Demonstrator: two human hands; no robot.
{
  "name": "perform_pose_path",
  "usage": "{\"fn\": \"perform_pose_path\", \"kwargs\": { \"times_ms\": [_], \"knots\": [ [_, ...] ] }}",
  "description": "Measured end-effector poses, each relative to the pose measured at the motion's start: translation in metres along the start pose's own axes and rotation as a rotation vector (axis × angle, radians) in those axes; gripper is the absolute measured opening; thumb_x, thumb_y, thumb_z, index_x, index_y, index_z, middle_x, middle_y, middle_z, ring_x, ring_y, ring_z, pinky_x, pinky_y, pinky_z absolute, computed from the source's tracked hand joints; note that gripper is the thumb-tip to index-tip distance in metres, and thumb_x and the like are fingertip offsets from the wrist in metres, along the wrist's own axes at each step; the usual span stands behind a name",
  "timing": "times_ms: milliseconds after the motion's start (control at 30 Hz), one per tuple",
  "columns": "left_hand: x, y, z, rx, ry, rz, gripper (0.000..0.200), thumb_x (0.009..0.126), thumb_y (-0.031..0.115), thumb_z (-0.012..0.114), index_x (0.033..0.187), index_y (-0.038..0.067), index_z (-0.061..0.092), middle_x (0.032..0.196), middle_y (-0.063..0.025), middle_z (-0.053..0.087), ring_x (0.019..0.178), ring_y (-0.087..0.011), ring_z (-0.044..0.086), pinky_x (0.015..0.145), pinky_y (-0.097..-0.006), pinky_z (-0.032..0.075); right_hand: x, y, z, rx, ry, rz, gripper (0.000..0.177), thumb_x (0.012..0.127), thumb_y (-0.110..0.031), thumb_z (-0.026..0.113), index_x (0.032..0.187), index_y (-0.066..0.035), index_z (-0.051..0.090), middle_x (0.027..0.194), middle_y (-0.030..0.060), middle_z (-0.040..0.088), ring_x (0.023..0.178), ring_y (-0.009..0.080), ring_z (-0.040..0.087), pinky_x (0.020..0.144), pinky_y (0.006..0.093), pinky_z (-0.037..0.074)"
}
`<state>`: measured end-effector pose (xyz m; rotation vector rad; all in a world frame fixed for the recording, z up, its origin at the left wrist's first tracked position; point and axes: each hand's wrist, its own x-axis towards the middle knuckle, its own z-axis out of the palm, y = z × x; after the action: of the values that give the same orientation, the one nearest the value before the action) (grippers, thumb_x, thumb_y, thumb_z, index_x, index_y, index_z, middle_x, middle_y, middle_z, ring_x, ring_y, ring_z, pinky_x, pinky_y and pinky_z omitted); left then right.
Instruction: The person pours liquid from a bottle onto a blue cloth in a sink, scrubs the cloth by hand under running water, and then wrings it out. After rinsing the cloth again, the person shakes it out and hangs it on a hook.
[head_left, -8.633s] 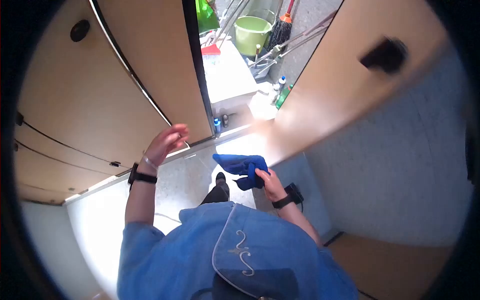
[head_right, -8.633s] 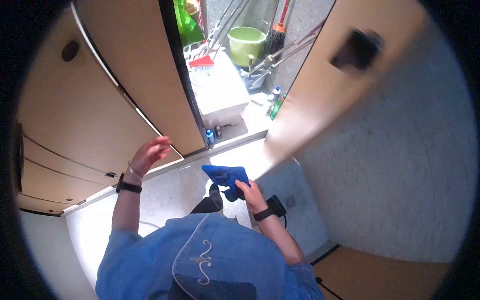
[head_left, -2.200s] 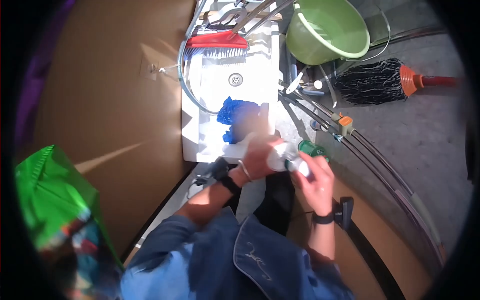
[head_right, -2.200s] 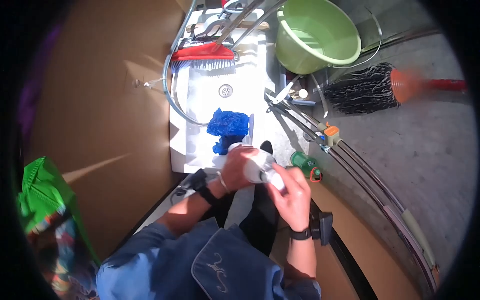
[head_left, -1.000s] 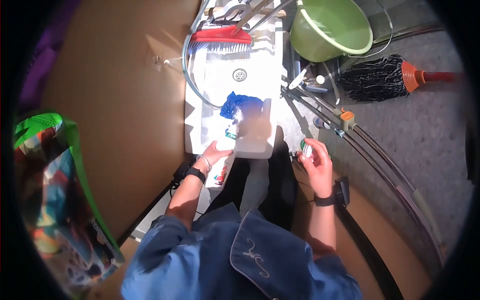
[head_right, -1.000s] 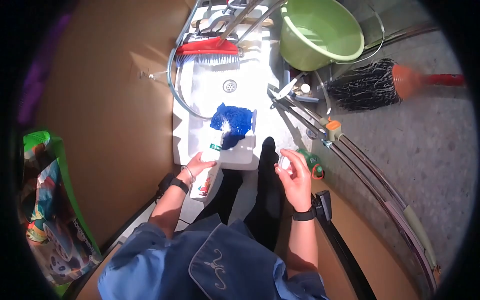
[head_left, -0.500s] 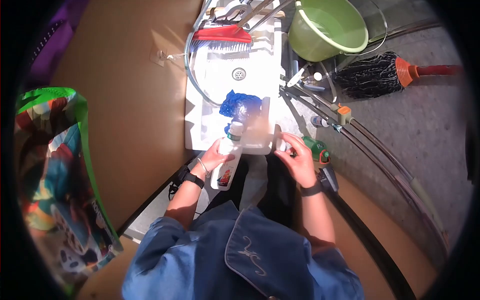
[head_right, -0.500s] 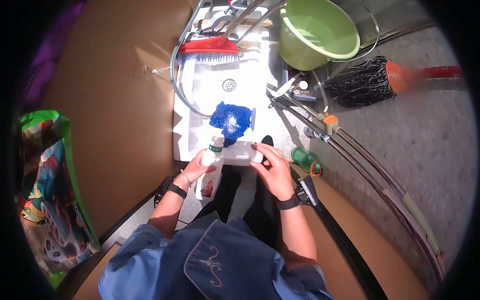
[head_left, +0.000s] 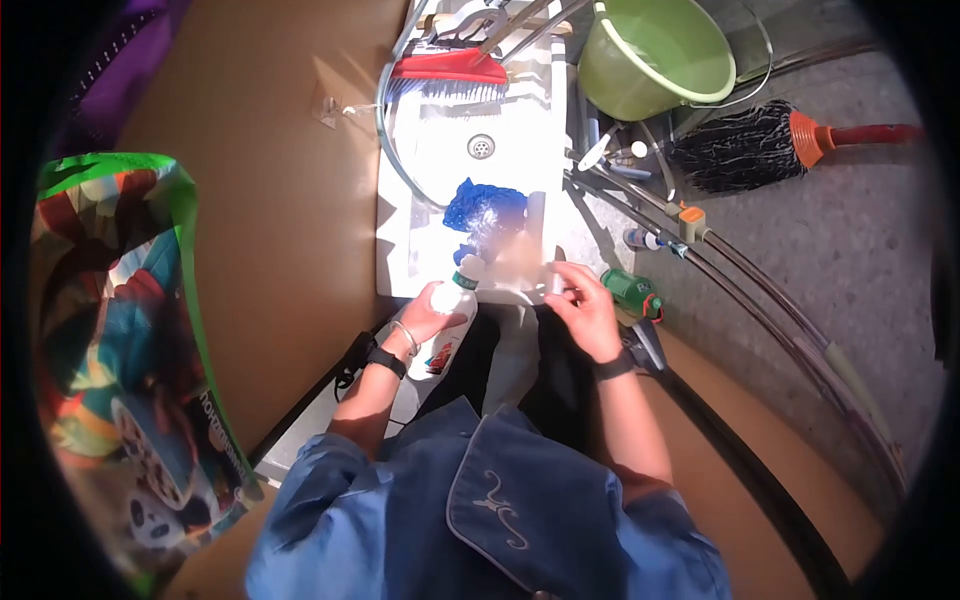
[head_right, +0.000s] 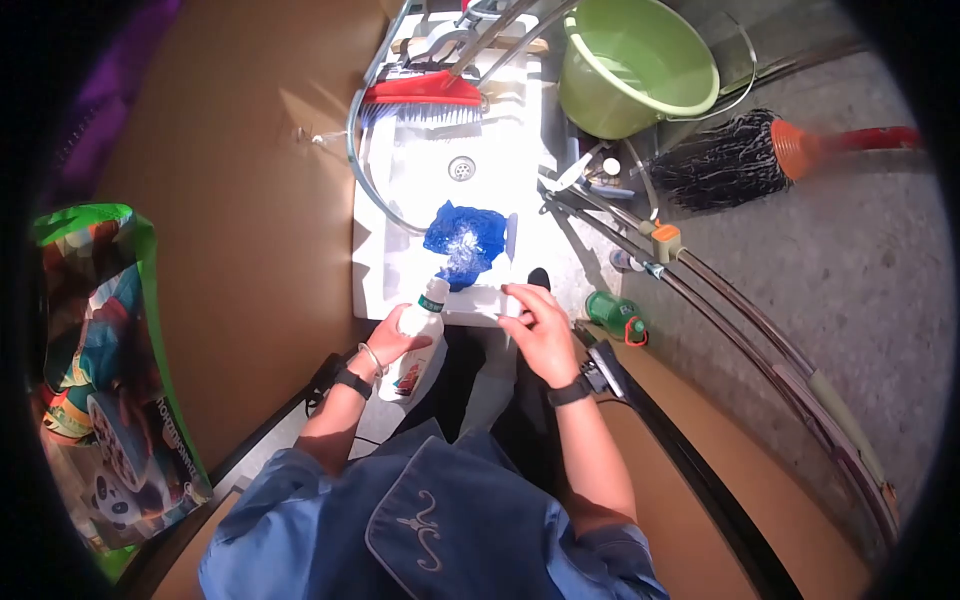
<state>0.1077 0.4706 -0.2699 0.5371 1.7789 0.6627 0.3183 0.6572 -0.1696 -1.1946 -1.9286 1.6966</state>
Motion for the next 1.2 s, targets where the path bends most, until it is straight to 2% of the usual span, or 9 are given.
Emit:
{"fn": "perform_pose_path", "kwargs": {
  "times_ms": [233, 333, 400, 533, 700, 800, 867, 1000, 1200],
  "knots": [
    [-0.032, 0.051, -0.002, 0.158, -0.173, 0.334, 0.077, 0.057, 0.024, 0.082, 0.121, 0.008, 0.043, 0.112, -0.0122, 0.055, 0.104, -0.0262, 0.054, 0.089, -0.0341, 0.042, 0.024, 0.006, 0.032, -0.246, -0.245, -0.341, 0.041, 0.065, -0.003, 0.067, 0.105, -0.01, 0.061, 0.104, 0.0115, 0.058, 0.093, 0.0288, 0.059, 0.079, 0.0343, 0.05],
    [-0.037, 0.071, -0.014, 0.269, -0.217, 0.386, 0.077, 0.056, 0.021, 0.082, 0.121, 0.007, 0.043, 0.112, -0.0128, 0.055, 0.103, -0.027, 0.055, 0.089, -0.0344, 0.042, 0.028, 0.005, 0.018, 0.225, -0.462, -0.162, 0.044, 0.063, -0.002, 0.066, 0.106, -0.012, 0.061, 0.103, 0.0114, 0.059, 0.093, 0.0289, 0.059, 0.08, 0.0361, 0.05],
    [-0.034, 0.082, -0.02, 0.302, -0.346, 0.475, 0.077, 0.055, 0.024, 0.082, 0.12, 0.007, 0.044, 0.112, -0.0128, 0.056, 0.104, -0.0282, 0.054, 0.089, -0.0346, 0.042, 0.026, -0.023, 0.002, -0.296, -0.518, -0.563, 0.045, 0.063, -0.002, 0.065, 0.106, -0.014, 0.061, 0.104, 0.0119, 0.06, 0.094, 0.0291, 0.059, 0.08, 0.0365, 0.05],
    [-0.023, 0.088, -0.023, 0.295, -0.453, 0.49, 0.078, 0.053, 0.022, 0.081, 0.12, 0.006, 0.045, 0.112, -0.0123, 0.055, 0.105, -0.0274, 0.053, 0.09, -0.0344, 0.042, 0.022, -0.025, -0.004, -0.34, -0.498, -0.61, 0.045, 0.066, -0.009, 0.068, 0.11, -0.014, 0.059, 0.104, 0.0122, 0.059, 0.09, 0.0296, 0.06, 0.076, 0.0358, 0.05],
    [-0.021, 0.103, 0.004, 0.353, -0.298, 0.452, 0.081, 0.048, 0.022, 0.082, 0.118, 0.006, 0.047, 0.108, -0.0131, 0.057, 0.103, -0.029, 0.053, 0.089, -0.0365, 0.042, 0.016, 0.001, -0.004, -0.385, -0.349, -0.214, 0.031, 0.08, -0.019, 0.061, 0.108, -0.004, 0.056, 0.088, 0.0147, 0.059, 0.082, 0.0309, 0.058, 0.074, 0.0382, 0.046],
    [-0.02, 0.122, 0.029, 0.601, -0.041, 0.515, 0.075, 0.051, 0.029, 0.08, 0.117, 0.006, 0.05, 0.102, -0.0146, 0.058, 0.096, -0.0306, 0.054, 0.082, -0.0366, 0.043, 0.02, 0.035, -0.003, -0.858, -0.141, -0.449, 0.028, 0.072, -0.017, 0.062, 0.098, -0.01, 0.06, 0.082, 0.0122, 0.059, 0.07, 0.0303, 0.061, 0.059, 0.0384, 0.05],
    [-0.015, 0.147, 0.046, 0.681, 0.082, 0.55, 0.075, 0.053, 0.032, 0.079, 0.117, 0.008, 0.05, 0.102, -0.0132, 0.058, 0.093, -0.0308, 0.054, 0.078, -0.0363, 0.043, 0.027, 0.019, -0.026, 0.147, -0.136, 0.494, 0.022, 0.084, -0.017, 0.055, 0.104, -0.008, 0.053, 0.075, 0.0048, 0.059, 0.052, 0.0168, 0.058, 0.044, 0.0293, 0.047],
    [0.007, 0.161, 0.077, 0.628, 0.171, 0.764, 0.085, 0.057, 0.033, 0.078, 0.13, 0.011, 0.04, 0.116, -0.0151, 0.05, 0.11, -0.0317, 0.045, 0.086, -0.0393, 0.037, 0.022, 0.015, -0.076, 0.283, -0.036, 0.463, 0.02, 0.085, -0.02, 0.057, 0.1, -0.008, 0.051, 0.062, 0.0038, 0.055, 0.044, 0.0071, 0.05, 0.039, 0.0195, 0.039],
    [0.045, 0.103, 0.077, 0.386, 0.119, 0.701, 0.072, 0.066, 0.022, 0.073, 0.129, 0.009, 0.041, 0.118, -0.0174, 0.047, 0.114, -0.0322, 0.043, 0.096, -0.0393, 0.034, 0.022, 0.087, -0.121, 0.301, 0.418, 0.566, 0.013, 0.086, -0.019, 0.053, 0.093, -0.009, 0.047, 0.058, 0.0036, 0.053, 0.04, 0.0086, 0.047, 0.034, 0.022, 0.037]
  ]
}}
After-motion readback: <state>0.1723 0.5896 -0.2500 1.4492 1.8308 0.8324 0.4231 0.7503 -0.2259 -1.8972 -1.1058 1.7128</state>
